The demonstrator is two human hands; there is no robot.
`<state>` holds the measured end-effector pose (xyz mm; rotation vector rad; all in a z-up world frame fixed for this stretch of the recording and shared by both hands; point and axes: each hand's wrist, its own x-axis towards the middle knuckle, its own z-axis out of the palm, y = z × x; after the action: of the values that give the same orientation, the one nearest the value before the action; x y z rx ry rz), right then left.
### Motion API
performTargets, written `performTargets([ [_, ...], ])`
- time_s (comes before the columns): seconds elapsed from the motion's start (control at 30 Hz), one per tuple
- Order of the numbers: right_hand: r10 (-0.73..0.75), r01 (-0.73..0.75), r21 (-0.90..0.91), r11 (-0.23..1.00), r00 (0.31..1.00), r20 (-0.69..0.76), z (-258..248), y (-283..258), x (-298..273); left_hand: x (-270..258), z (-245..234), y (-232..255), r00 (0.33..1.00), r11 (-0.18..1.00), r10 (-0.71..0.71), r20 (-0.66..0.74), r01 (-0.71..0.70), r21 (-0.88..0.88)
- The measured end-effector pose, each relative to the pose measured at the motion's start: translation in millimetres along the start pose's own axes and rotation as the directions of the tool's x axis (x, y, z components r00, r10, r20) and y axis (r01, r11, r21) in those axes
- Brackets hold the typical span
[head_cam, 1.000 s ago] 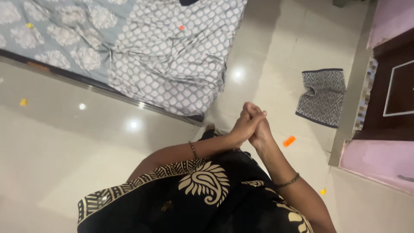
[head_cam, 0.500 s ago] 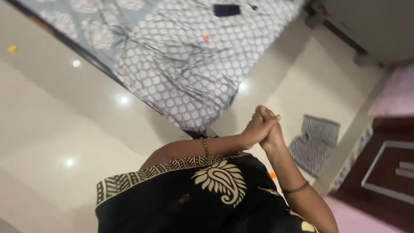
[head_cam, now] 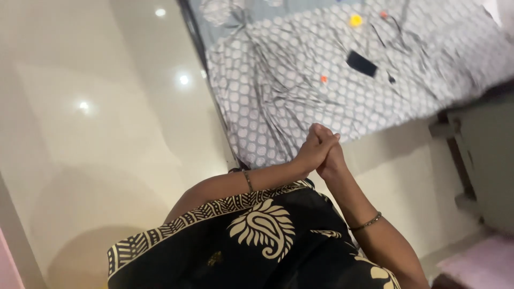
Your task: Picking up and connecting several colored toy plastic building blocks.
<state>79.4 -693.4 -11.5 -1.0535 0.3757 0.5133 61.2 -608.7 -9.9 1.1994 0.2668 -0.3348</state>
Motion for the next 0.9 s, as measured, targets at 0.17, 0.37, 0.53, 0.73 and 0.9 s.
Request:
performTargets([
  [0.17, 0.158, -0.154, -0.095, 0.984, 0.987, 0.034, 0.8, -2.8, 39.0, 29.2, -6.5, -10.4, 0.98, 0.998, 0.004, -0.197, -0.017, -0.064],
  [0.37, 0.306, -0.284, -0.143, 0.948, 0.938, 0.165, -63.7, -11.3, 109.6, 94.9, 13.6, -47.9, 0.94, 0.986, 0.001, -0.342, -0.058, -0.157],
  [0.53, 0.423, -0.402, -0.259, 0.878, 0.905, 0.032, -98.5, -58.7, 146.8, 165.8, 61.1, -55.3, 0.884, 0.972, 0.051, -0.465, -0.151, -0.179],
  [0.73, 0.458, -0.335, -0.331, 0.882, 0.771, 0.442, -155.6, -75.8, 215.4, 221.4, 103.7, -48.2, 0.776, 0.939, 0.086, -0.625, -0.272, -0.209],
  [0.9, 0.645, -0.422, -0.595, 0.684, 0.731, 0.223, -150.1, -76.7, 210.8, 230.0, 119.6, -63.5, 0.664, 0.907, 0.094, -0.742, -0.364, -0.211],
])
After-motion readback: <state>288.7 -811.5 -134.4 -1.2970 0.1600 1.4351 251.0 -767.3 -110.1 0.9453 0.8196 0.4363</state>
